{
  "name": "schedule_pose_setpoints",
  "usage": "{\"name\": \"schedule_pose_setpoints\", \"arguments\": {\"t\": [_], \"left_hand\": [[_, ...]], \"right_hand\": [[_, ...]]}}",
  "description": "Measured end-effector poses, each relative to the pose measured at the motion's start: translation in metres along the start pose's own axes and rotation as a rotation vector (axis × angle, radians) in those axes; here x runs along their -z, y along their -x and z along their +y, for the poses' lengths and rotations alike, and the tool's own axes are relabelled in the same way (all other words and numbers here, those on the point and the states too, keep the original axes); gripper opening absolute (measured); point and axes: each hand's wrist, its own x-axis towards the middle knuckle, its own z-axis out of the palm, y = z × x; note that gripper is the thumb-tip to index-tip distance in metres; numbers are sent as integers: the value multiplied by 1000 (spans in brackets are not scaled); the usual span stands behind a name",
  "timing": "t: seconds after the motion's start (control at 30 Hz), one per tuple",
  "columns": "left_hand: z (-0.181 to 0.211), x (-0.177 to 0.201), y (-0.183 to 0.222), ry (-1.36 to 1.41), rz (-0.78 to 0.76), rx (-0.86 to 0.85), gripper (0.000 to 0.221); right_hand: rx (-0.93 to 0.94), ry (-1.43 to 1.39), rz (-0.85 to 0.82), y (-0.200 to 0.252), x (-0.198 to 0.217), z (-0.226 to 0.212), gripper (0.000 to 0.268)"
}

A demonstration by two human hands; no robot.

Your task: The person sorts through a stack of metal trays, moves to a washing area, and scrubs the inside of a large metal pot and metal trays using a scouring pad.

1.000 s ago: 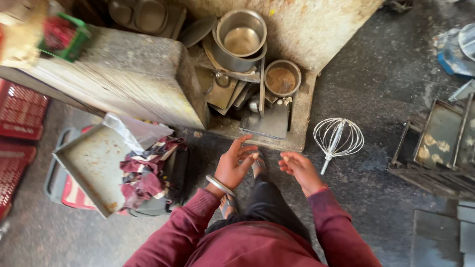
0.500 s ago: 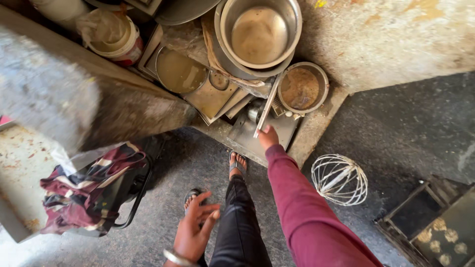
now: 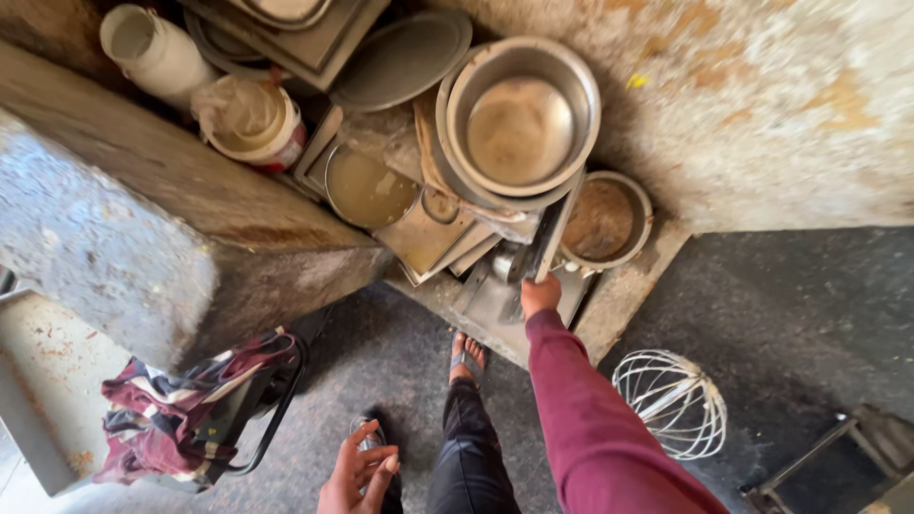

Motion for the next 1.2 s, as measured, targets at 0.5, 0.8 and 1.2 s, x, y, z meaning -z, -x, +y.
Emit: {"name": "schedule_pose_setpoints", "arguments": {"t": [0.5,0.8,1.2], "left_hand": [[107,76,55,326,-123,-322,43],[170,140,78,509,-339,-734,28],[214,310,34,494,-371,-922,27]], "right_hand": [[-22,-204,-195,172,239,-241,20],[366,-295,-577,196,204,-474,31],[746,-326,-422,224,151,-534,13]]}}
